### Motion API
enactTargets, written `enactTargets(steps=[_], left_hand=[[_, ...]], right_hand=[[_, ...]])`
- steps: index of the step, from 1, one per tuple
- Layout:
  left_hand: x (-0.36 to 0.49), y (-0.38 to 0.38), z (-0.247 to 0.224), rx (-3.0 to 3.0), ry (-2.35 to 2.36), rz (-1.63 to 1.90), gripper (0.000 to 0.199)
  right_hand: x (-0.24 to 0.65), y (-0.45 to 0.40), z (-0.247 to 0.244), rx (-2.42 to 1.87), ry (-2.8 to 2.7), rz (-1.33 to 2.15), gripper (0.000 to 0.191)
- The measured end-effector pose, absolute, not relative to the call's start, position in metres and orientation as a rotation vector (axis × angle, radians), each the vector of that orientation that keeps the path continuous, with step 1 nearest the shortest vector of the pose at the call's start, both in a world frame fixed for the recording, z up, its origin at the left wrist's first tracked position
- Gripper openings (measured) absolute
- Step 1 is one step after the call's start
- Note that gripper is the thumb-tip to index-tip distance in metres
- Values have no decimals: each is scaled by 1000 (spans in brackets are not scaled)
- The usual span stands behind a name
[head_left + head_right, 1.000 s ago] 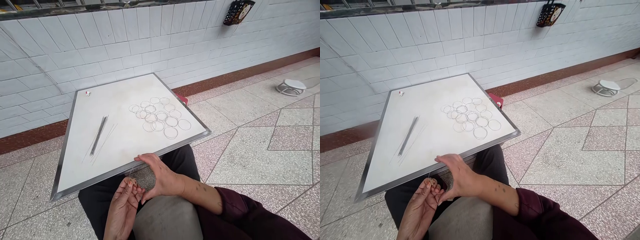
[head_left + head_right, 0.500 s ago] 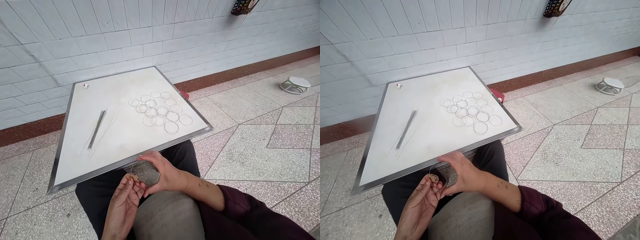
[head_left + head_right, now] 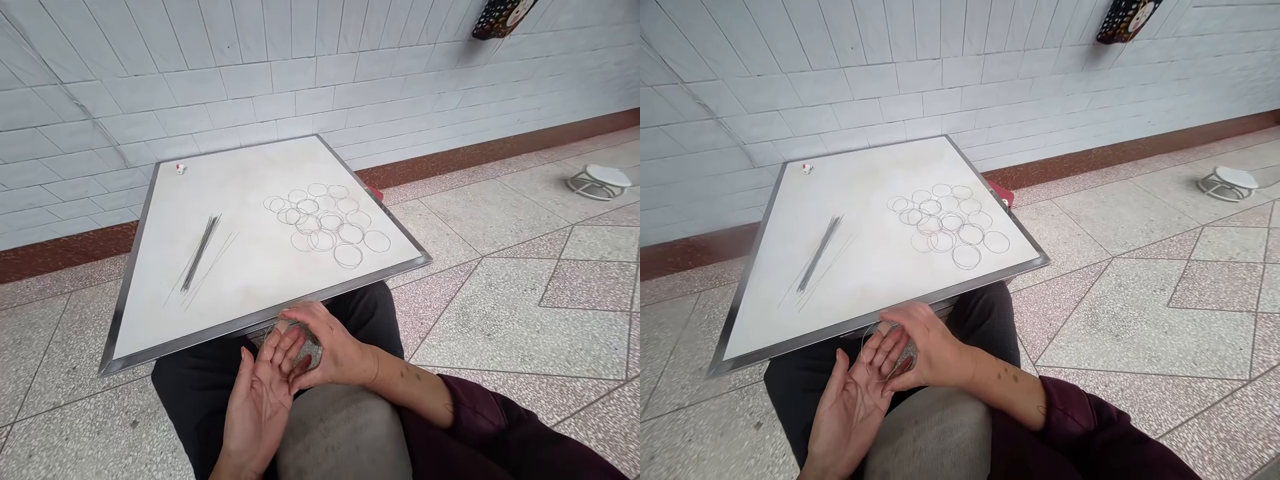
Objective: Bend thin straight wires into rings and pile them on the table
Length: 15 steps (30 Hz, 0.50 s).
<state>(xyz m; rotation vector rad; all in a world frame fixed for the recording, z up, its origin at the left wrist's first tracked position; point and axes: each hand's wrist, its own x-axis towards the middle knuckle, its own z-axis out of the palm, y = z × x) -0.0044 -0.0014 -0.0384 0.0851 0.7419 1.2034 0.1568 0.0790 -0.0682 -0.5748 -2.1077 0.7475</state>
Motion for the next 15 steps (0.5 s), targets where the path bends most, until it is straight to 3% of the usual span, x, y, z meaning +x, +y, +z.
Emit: enactTargets(steps=[6,12,15], left_hand=[[2,1,-41,53,669,1159,59],[2,0,-42,68,715,1174,49],[-1,-2,-45,22,762,1230,34]], right_hand=[[153,77,-73,-522,-2153,669,101],[155,78,-73,-529,-2176,652,99],[157,79,-72,-564,-2167,656,97]])
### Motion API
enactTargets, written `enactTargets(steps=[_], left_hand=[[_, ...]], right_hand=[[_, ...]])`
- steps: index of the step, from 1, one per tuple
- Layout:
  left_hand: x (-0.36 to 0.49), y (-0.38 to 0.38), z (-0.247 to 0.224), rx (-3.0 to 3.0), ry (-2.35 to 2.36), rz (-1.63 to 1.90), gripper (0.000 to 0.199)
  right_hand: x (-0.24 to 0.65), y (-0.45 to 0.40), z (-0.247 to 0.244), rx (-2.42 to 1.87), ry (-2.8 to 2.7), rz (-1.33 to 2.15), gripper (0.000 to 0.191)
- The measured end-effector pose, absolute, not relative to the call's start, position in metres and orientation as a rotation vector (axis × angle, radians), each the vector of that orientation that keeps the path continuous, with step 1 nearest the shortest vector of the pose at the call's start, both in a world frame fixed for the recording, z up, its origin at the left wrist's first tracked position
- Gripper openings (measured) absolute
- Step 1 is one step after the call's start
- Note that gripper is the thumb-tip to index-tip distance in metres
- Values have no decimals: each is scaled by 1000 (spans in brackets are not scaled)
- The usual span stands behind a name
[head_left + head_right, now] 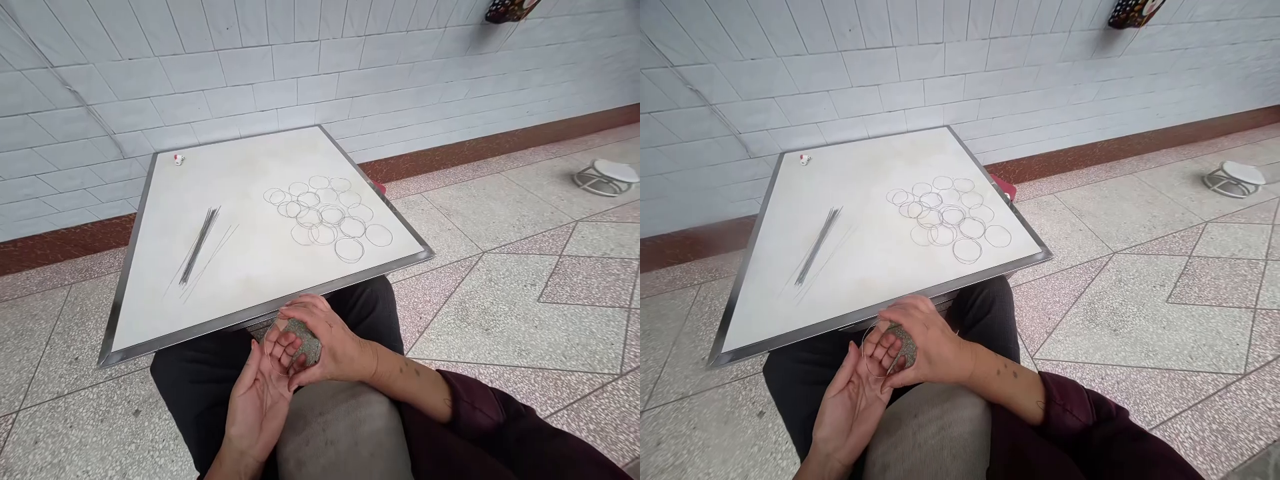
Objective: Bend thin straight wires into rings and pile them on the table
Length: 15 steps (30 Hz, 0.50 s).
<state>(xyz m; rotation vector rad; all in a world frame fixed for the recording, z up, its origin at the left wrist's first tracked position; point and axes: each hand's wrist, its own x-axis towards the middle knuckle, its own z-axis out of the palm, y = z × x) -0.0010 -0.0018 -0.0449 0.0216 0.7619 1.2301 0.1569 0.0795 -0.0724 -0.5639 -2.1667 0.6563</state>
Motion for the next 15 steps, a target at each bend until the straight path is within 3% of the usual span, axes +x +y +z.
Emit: enactTargets(steps=[5,15], left_hand=[[-6,-3,-52,-13,792,1313,15],[-11,-5,-59,9,779,1335,23]], right_hand=[[159,81,-73,-567,-2126,639,97],[160,80,-71,-554,-2141,651,98]])
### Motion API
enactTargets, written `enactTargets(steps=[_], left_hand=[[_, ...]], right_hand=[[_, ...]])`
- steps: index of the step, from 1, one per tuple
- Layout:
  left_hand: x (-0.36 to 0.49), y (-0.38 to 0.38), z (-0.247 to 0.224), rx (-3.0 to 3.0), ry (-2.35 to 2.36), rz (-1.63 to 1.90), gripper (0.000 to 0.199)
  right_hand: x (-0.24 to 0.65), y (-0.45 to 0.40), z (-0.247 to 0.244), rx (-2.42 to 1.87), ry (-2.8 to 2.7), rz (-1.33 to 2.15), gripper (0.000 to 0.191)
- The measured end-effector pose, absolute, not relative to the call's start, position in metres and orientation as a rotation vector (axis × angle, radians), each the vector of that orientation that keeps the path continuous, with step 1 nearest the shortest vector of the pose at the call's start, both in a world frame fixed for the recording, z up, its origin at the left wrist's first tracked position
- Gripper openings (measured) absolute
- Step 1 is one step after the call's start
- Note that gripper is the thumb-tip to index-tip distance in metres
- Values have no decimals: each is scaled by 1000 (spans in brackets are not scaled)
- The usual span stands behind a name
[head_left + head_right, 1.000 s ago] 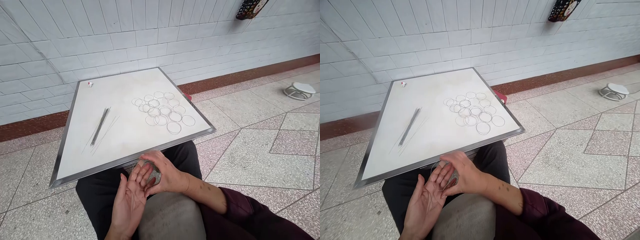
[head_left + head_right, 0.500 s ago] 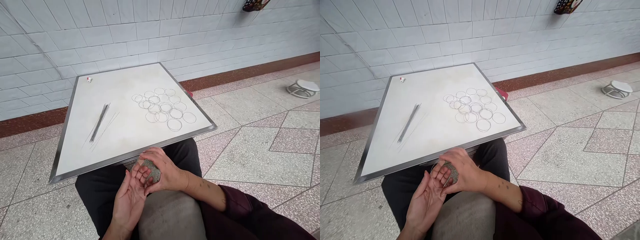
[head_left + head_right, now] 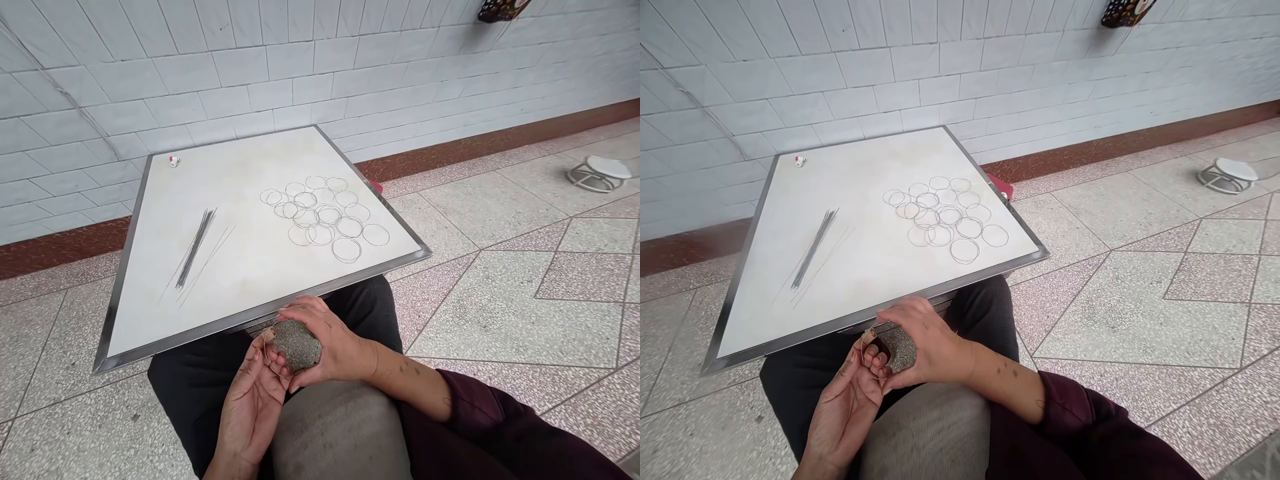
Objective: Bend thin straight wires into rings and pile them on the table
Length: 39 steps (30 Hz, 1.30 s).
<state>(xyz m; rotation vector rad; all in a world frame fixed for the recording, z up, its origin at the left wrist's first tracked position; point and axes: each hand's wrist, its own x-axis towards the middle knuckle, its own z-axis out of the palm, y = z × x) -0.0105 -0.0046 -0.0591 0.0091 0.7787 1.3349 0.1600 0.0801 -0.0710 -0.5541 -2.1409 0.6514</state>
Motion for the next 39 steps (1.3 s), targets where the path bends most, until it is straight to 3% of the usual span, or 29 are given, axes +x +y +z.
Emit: enactTargets(steps=[22,35,39], left_hand=[[-14,-3,-62,105,914,1350,40],[-12,-2,-49,194,1073,1363,50],[-11,-3,-47,207,1051,1319,45]], right_hand=[[162,81,-69,-548,-2170,807,105],[159,81,-79,-582,-2025,917,125],[159,83,-78,-594,-2020,915,119]])
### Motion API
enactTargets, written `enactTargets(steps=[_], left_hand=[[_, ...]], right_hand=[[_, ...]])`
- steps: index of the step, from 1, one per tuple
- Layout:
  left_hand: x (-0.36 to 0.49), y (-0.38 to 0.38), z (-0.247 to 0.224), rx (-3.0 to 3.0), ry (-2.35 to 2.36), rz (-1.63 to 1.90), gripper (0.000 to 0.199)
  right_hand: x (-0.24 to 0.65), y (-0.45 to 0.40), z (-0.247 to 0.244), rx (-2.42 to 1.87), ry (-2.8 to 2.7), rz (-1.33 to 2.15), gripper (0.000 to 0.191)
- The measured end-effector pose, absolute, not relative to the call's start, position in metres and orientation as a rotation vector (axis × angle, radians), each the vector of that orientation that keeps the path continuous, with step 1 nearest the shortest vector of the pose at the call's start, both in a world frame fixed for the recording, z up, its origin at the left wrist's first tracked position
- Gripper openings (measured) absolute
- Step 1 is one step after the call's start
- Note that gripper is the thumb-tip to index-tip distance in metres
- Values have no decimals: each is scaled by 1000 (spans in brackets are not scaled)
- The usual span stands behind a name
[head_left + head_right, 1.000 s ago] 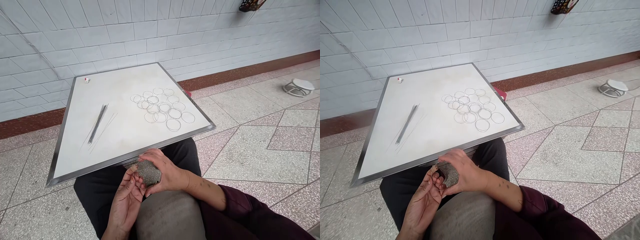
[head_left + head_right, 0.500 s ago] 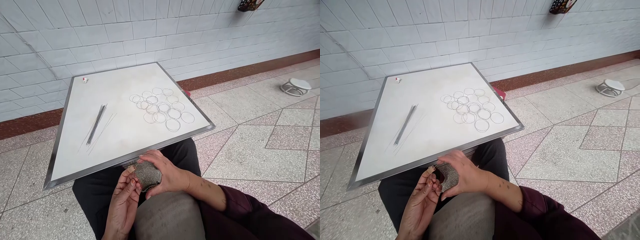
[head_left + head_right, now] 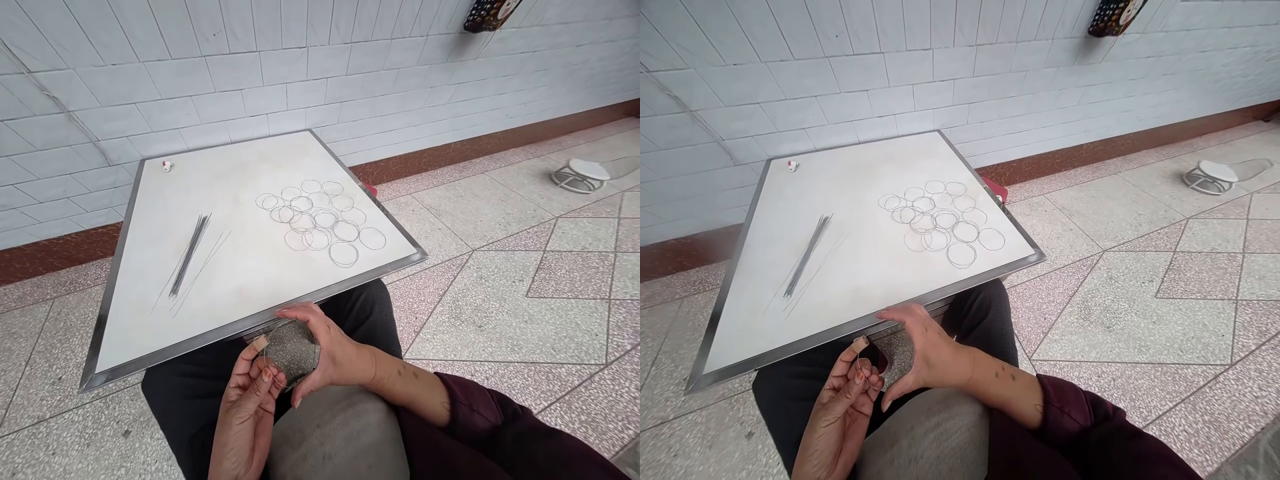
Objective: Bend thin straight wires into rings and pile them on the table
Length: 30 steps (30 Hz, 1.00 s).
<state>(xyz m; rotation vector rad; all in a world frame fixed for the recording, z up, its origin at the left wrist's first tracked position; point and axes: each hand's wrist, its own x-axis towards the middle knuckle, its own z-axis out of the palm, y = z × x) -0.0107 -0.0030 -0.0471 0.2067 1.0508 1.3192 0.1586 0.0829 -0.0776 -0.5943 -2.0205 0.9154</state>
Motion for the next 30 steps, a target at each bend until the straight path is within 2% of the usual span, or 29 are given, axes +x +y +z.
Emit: enactTargets(steps=[3,9,16,23,30], left_hand=[[-11,-4,-48,200,1021,1311,45],[-10,-6,-49,156,993,1329,50],[-8,-6,-48,144,979,1342,50],[-8,-6,-50,199,958,1349,46],[-8,-5,-48,216,982,1339,45]], right_hand=[[159,83,-77,-589,-2005,947,110],[157,82,-79,-544,-2001,946,114],[156,77,-79,-611,-1936,1087,105],[150,75,-87,-503,-1783,1251,133],[154,75,-79,-576,-1851,1274,124]])
